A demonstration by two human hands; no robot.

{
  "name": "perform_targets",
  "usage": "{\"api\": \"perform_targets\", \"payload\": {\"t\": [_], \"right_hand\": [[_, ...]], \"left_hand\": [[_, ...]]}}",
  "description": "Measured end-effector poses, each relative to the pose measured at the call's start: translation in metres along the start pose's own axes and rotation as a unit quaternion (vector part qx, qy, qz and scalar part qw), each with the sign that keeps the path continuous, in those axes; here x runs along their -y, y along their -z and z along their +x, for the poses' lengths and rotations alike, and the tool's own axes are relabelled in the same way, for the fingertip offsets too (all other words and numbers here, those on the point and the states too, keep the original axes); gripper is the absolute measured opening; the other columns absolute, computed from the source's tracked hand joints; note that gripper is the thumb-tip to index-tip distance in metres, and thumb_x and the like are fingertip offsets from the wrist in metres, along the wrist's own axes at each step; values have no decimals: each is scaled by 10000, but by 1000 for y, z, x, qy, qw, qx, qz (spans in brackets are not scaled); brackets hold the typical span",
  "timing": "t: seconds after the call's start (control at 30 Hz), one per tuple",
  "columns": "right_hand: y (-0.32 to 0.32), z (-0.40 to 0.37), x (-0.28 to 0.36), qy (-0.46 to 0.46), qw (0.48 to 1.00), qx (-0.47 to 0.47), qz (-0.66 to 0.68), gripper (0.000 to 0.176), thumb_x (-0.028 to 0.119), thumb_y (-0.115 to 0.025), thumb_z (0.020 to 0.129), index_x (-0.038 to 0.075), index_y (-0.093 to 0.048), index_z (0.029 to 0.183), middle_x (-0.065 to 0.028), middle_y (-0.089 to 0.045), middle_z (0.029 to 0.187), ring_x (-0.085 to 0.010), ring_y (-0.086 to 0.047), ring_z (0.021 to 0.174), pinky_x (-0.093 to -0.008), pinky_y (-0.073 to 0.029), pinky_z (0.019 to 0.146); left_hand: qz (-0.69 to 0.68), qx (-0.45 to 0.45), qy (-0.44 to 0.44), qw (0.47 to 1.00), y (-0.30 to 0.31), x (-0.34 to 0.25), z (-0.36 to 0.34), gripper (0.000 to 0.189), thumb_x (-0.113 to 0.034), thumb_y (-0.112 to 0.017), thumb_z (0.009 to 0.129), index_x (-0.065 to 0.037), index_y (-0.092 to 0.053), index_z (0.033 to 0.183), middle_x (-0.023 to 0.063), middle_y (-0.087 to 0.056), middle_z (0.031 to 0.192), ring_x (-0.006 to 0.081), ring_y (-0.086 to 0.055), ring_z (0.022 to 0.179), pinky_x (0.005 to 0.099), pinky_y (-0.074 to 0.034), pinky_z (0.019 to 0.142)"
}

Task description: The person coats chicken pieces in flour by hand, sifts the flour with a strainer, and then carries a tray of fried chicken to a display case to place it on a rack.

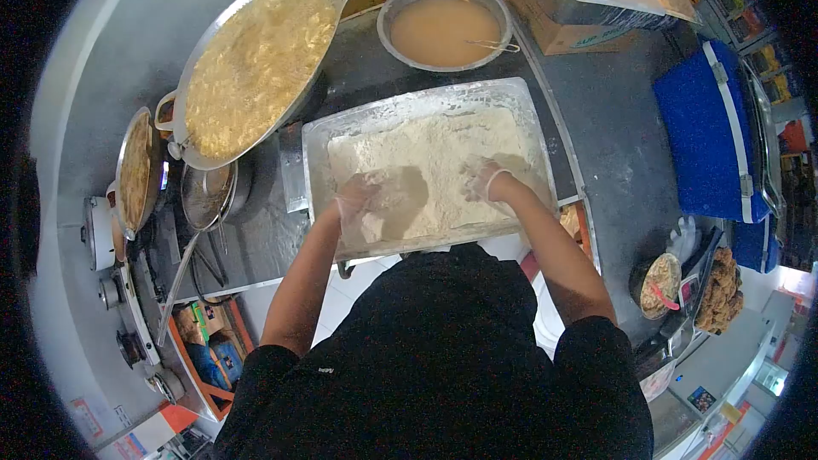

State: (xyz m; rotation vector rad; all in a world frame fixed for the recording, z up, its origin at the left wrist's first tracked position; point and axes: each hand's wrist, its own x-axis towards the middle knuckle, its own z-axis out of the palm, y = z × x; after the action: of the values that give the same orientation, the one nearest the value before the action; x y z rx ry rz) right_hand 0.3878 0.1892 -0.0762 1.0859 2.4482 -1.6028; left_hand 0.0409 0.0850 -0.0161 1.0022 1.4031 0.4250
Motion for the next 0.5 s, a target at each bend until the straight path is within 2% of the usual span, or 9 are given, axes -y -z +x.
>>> {"api": "perform_targets", "payload": {"t": [0.03,0.07,0.13,0.2,0.3,0.4,0.43,0.47,0.5], "right_hand": [[-4,2,4,26,999,-17,14,207,146,-586,868,87,-662,1051,-137,-627,1112,-260,-615,998,-365,-478,897],[3,-7,62,-33,995,-31,93,197,147,-594,863,90,-669,1036,-140,-626,1098,-261,-618,976,-363,-480,891],[0,1,96,-30,993,-87,76,240,146,-589,866,77,-628,1092,-153,-636,1073,-280,-630,939,-363,-493,845],[-13,25,83,90,975,-166,-115,368,144,-561,882,43,-532,1234,-174,-659,1049,-317,-650,910,-368,-517,763],[8,32,128,-93,933,-8,-348,346,224,-557,878,95,-599,1196,-169,-597,1208,-291,-610,1035,-399,-460,914],[12,24,106,-135,977,-148,-69,441,335,-550,879,68,-565,1230,-174,-568,1272,-302,-583,1114,-419,-441,954],[8,25,81,-110,967,-188,-133,429,326,-557,871,75,-581,1218,-182,-577,1257,-317,-584,1111,-421,-439,963],[0,29,45,-84,950,-227,-196,417,318,-565,864,82,-598,1205,-190,-586,1242,-332,-584,1109,-422,-437,971],[-6,30,26,-58,928,-264,-257,405,309,-572,856,88,-614,1193,-198,-595,1226,-346,-585,1107,-424,-435,979]], "left_hand": [[-145,0,45,988,1,-6,-9,376,-146,-494,907,-34,-540,1262,142,-623,1180,254,-615,1045,365,-513,863],[-220,2,27,975,-1,-14,-15,401,-138,-487,913,-27,-501,1298,142,-596,1218,253,-596,1076,377,-508,877],[-364,8,-10,931,-11,-30,-25,460,-123,-472,926,-12,-425,1370,142,-543,1295,252,-560,1137,401,-500,905],[-454,56,-86,885,-20,-43,-35,487,-148,-463,940,-22,-378,1403,175,-478,1359,287,-552,1148,419,-481,950],[-480,87,-175,855,-23,-32,-26,541,-226,-489,937,-59,-353,1433,192,-379,1440,340,-496,1210,468,-467,963],[-577,38,-151,802,-23,-31,-31,555,-301,-493,937,-90,-367,1435,175,-442,1395,316,-535,1168,457,-470,947],[-626,13,-125,769,-23,-37,-37,553,-322,-488,940,-98,-375,1432,167,-491,1361,296,-567,1132,441,-473,942],[-328,-52,-99,938,-18,-20,-23,555,-357,-481,938,-94,-394,1419,167,-514,1339,292,-577,1122,429,-470,946],[9,-109,-60,992,-9,12,2,562,-393,-475,937,-90,-413,1406,168,-537,1318,288,-587,1111,418,-468,951]]}}
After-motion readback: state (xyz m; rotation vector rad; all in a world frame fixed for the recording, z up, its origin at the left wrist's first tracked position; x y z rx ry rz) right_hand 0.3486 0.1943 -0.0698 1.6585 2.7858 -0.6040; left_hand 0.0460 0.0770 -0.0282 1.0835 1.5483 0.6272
